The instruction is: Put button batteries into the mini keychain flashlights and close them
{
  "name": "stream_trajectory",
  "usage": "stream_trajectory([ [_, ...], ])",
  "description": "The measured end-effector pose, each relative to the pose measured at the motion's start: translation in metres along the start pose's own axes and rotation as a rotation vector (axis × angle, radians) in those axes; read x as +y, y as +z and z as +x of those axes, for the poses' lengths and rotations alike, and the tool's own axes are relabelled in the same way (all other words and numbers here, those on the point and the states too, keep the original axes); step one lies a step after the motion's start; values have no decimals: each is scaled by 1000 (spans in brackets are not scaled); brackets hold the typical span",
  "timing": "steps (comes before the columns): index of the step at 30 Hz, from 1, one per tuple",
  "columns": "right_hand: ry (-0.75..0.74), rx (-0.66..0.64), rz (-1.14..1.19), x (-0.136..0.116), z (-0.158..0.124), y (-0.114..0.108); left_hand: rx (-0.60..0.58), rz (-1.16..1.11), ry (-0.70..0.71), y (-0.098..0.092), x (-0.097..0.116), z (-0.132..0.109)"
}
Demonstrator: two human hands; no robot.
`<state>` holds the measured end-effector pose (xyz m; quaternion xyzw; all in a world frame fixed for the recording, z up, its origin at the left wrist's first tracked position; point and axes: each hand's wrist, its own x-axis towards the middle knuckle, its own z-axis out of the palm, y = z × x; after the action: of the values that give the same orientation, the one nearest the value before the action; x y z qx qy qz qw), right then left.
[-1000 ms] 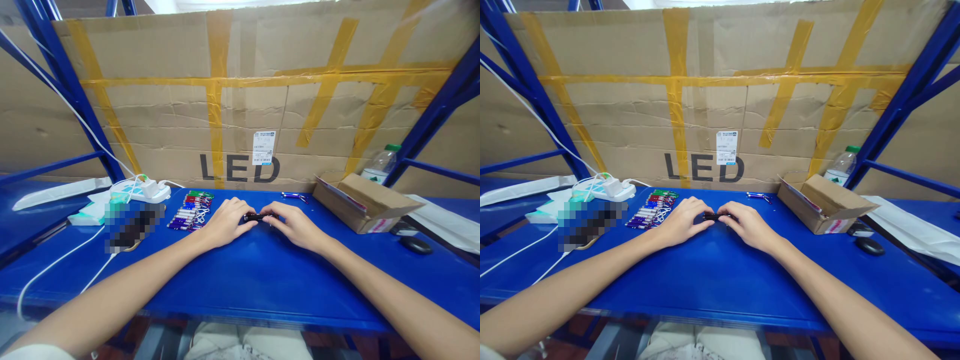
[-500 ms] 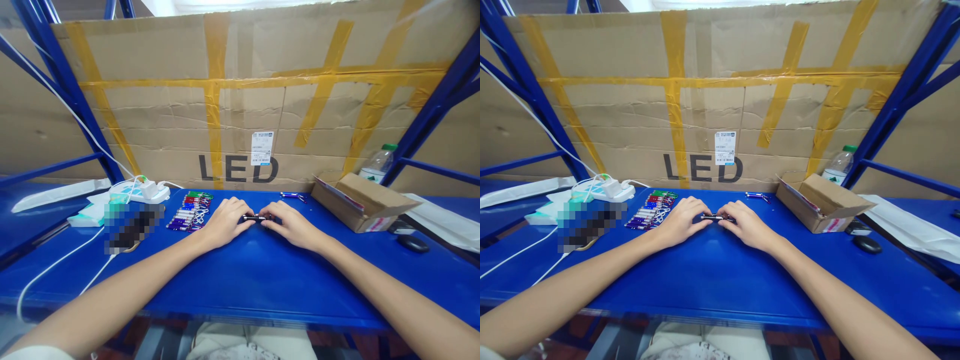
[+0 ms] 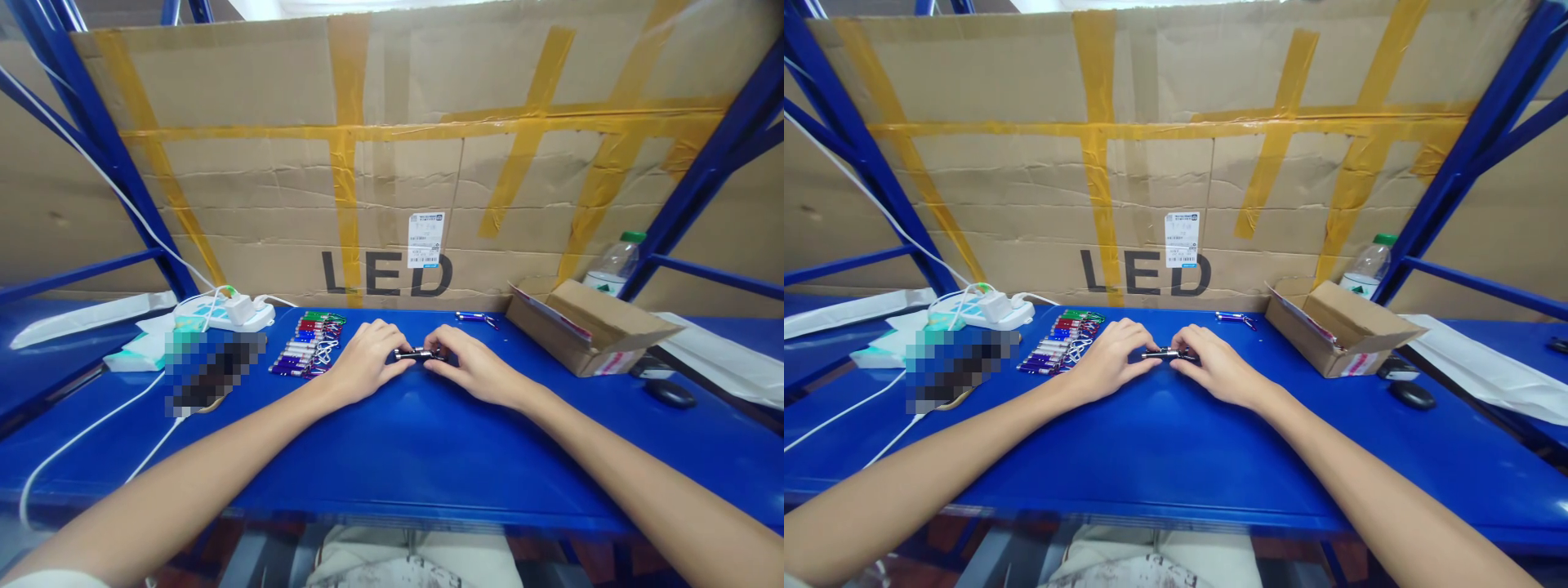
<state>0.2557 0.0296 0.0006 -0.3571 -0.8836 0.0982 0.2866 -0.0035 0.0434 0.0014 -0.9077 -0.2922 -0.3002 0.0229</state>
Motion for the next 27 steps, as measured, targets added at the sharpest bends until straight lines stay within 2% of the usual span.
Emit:
stream_trajectory([
  [18, -20, -55, -3, -3, -1, 0, -11, 26, 48, 3, -2, -1],
  [27, -24, -48, 4, -1, -1, 0, -9, 19, 28, 4, 0, -1],
])
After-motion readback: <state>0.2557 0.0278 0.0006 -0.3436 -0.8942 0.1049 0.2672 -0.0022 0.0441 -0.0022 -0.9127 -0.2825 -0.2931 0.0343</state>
